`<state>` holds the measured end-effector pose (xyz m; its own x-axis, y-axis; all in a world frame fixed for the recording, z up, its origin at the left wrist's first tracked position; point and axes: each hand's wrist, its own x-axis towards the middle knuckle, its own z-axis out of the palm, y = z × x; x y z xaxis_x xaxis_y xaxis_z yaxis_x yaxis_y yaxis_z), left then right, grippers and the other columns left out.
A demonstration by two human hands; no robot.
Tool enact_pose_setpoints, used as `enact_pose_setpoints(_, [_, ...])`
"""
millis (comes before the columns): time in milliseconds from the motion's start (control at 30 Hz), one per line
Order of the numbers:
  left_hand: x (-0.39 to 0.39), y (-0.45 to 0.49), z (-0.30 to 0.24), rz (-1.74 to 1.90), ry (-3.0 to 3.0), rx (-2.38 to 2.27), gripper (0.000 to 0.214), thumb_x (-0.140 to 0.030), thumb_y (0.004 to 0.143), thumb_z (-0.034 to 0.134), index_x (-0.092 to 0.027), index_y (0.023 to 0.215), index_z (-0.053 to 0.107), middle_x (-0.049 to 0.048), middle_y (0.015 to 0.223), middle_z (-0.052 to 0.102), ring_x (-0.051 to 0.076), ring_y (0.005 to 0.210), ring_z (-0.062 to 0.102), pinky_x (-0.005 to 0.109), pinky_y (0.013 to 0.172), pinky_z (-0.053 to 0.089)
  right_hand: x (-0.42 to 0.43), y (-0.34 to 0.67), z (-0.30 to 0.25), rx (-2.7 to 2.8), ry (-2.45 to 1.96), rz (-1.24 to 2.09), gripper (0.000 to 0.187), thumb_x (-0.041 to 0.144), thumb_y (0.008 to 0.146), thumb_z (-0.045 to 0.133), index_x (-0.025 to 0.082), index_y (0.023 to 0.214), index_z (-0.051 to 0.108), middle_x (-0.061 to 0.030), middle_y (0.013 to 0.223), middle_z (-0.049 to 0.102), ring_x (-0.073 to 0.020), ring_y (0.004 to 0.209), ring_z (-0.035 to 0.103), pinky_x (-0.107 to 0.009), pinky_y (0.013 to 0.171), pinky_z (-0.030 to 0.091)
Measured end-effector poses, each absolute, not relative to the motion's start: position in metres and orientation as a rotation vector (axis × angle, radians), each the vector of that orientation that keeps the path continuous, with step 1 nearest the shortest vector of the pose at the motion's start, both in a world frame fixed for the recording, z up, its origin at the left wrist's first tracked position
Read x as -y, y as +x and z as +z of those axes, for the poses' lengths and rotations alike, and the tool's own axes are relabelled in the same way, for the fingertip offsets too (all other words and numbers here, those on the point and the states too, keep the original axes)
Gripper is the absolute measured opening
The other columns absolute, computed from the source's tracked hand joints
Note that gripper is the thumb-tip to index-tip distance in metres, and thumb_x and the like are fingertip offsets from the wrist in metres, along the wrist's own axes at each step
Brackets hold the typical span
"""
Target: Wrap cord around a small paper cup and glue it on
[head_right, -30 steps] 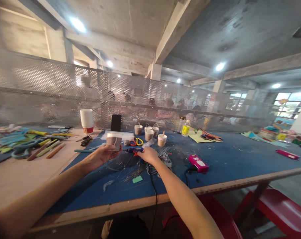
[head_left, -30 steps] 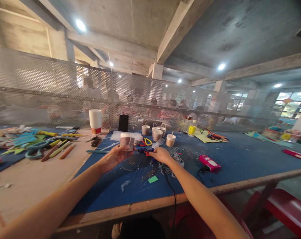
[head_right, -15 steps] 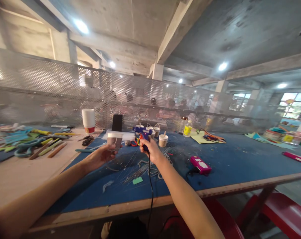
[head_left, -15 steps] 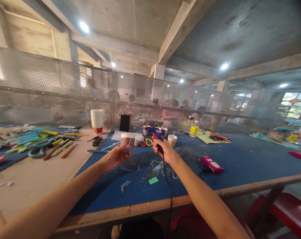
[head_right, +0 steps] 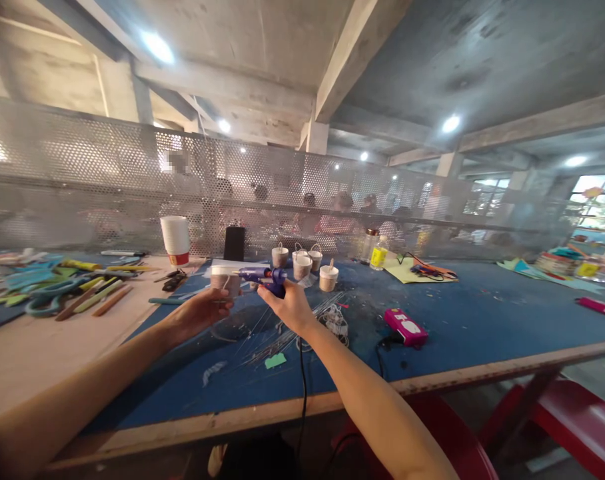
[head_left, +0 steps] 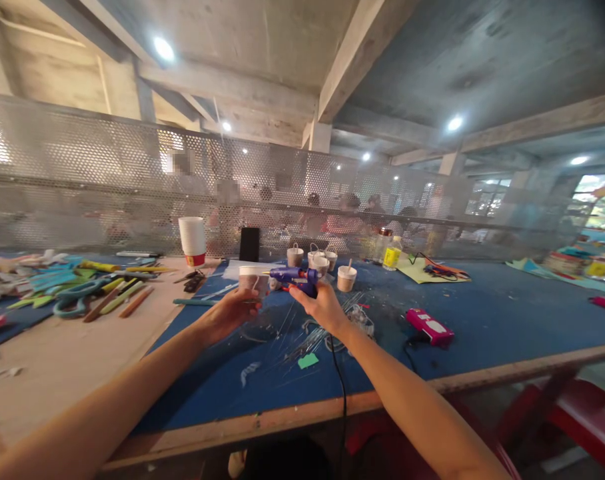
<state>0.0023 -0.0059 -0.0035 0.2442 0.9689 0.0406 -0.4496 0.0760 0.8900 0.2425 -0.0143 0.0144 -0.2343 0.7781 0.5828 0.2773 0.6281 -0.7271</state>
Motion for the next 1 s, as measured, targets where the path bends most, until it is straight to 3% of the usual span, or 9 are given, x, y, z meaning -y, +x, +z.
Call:
enact_pose_setpoints(133, [0.008, 0.002, -0.002, 1.175, 0.966, -0.641, 0.024, -0.010, 0.078, 0.071, -0.011, 0.102, 0.072, 0.0080, 0.096, 0.074, 0.011, 0.065, 0.064, 0.021, 0.056, 0.053, 0.016, 0.242, 0.013, 1.888, -0.831, 0.372, 0.032, 0.046, 0.093, 0.062, 0.017, 0.096, 0.076, -0.0052, 0.083, 0.075, -0.0207, 0.078, 0.069, -0.028, 0.073, 0.050])
enact_pose_setpoints(333, [0.007, 0.002, -0.003, 1.144, 0.969, -0.640, 0.025, -0.013, 0.074, 0.074, -0.012, 0.099, 0.072, 0.0057, 0.087, 0.073, 0.012, 0.063, 0.064, 0.022, 0.057, 0.053, 0.013, 0.241, 0.008, 1.954, -0.844, 0.275, 0.031, 0.045, 0.095, 0.062, 0.021, 0.107, 0.076, -0.0064, 0.099, 0.079, -0.0228, 0.091, 0.073, -0.030, 0.081, 0.052])
enact_pose_setpoints(633, [0.005, 0.000, -0.006, 1.134, 0.970, -0.631, 0.025, -0.013, 0.077, 0.072, -0.012, 0.101, 0.073, 0.0089, 0.093, 0.075, 0.013, 0.066, 0.065, 0.023, 0.061, 0.055, 0.010, 0.241, 0.005, 1.967, -0.881, 0.175, 0.029, 0.044, 0.095, 0.063, 0.022, 0.109, 0.075, -0.0062, 0.099, 0.079, -0.0227, 0.090, 0.073, -0.030, 0.081, 0.053])
enact_pose_setpoints(1000, [0.002, 0.000, -0.008, 1.105, 0.986, -0.633, 0.024, -0.016, 0.075, 0.074, -0.013, 0.099, 0.074, 0.0047, 0.081, 0.072, 0.013, 0.064, 0.064, 0.022, 0.060, 0.053, 0.005, 0.242, 0.001, 1.981, -0.900, 0.094, 0.030, 0.044, 0.095, 0.065, 0.024, 0.115, 0.074, -0.0062, 0.099, 0.080, -0.0238, 0.089, 0.074, -0.030, 0.079, 0.052])
